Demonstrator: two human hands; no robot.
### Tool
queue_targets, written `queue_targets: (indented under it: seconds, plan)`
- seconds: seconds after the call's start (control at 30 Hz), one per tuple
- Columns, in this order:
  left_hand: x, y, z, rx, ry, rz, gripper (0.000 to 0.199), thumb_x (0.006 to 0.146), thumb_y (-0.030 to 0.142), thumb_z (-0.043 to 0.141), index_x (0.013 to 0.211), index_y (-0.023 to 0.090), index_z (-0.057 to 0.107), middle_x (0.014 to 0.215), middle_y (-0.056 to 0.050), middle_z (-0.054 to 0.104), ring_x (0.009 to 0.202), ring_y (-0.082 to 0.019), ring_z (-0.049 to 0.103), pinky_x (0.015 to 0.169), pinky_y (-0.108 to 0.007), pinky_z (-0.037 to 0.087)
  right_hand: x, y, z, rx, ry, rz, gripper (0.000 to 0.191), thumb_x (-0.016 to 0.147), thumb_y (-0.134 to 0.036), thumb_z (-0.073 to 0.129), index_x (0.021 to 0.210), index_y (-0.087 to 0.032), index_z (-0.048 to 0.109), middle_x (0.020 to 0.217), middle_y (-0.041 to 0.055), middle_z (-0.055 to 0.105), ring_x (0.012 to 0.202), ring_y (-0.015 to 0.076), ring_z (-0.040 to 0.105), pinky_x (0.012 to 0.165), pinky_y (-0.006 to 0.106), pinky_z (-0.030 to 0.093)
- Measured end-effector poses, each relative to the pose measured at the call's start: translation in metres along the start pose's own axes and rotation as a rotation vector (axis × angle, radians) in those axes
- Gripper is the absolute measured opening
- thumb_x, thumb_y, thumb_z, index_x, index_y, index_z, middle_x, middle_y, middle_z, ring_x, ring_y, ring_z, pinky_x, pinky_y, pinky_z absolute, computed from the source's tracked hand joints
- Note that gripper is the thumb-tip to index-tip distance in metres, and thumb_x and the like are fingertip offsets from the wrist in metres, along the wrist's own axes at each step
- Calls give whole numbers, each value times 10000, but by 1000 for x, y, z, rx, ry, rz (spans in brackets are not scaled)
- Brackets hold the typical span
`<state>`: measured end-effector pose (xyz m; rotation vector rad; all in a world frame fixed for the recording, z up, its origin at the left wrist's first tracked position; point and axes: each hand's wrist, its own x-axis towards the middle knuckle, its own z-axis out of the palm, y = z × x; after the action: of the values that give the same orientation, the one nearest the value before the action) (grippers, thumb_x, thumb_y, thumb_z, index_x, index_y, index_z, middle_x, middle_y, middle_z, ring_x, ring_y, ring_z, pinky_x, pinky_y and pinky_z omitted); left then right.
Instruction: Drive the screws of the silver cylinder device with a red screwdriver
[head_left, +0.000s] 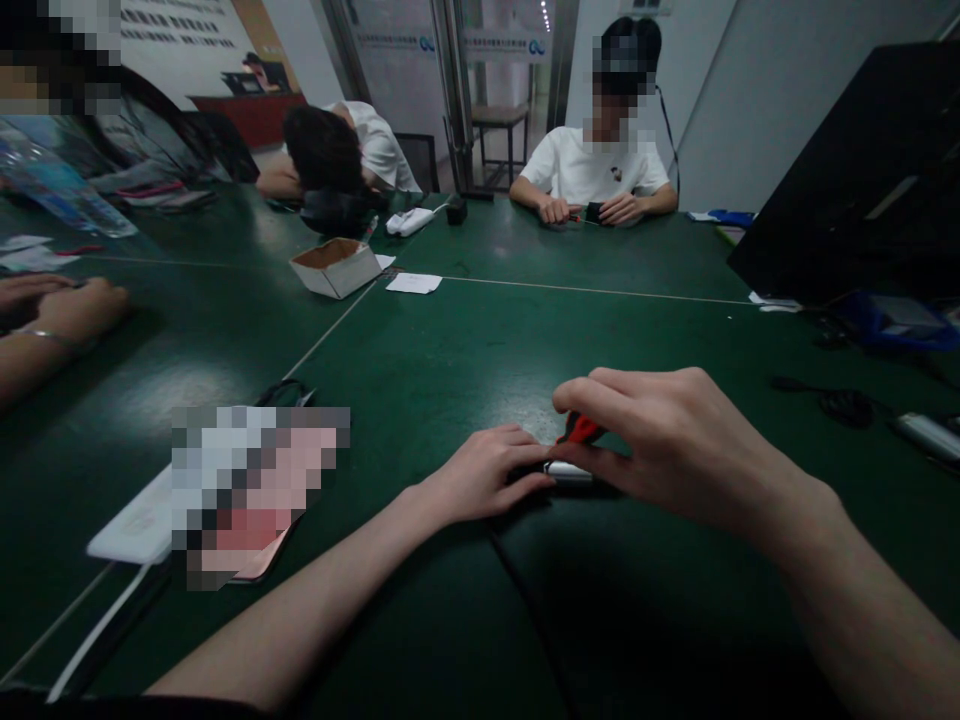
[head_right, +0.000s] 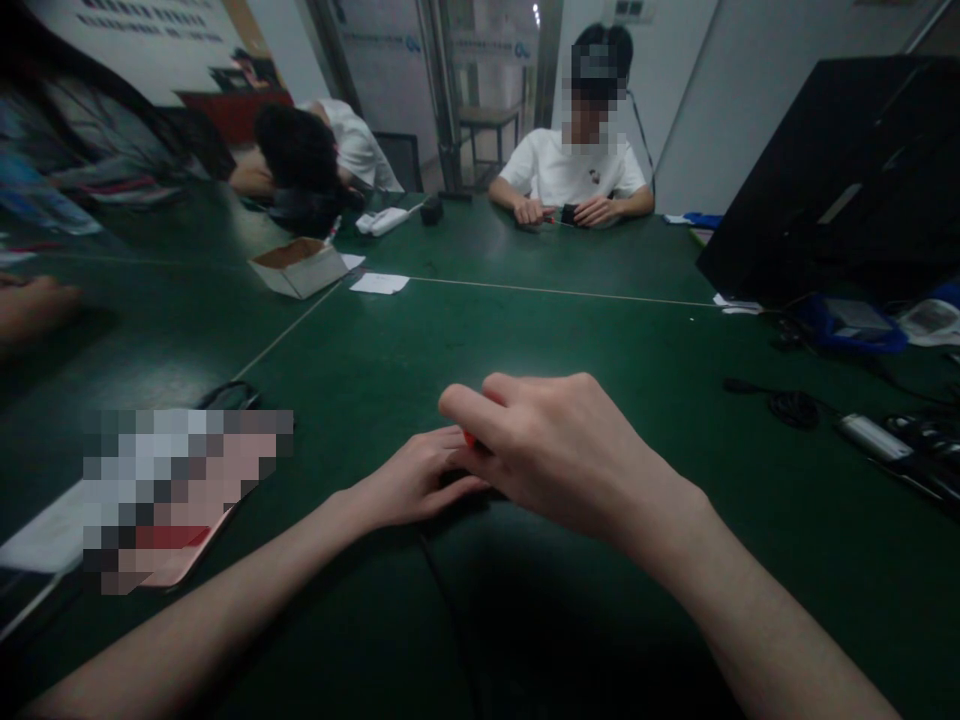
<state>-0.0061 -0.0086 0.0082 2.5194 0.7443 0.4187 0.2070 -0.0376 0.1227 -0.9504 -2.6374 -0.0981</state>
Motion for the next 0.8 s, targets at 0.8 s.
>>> queue_targets:
  seconds: [0.8]
  plan:
    - [-1, -2, 2, 12, 21, 21, 251, 972, 346, 495, 1096, 190, 649, 1010, -77, 654, 946, -224, 595, 818, -316, 467, -1, -2, 0, 121, -31, -14, 209, 899, -158, 538, 1097, -177, 476, 926, 14, 576, 654, 107, 515, 525, 219, 318]
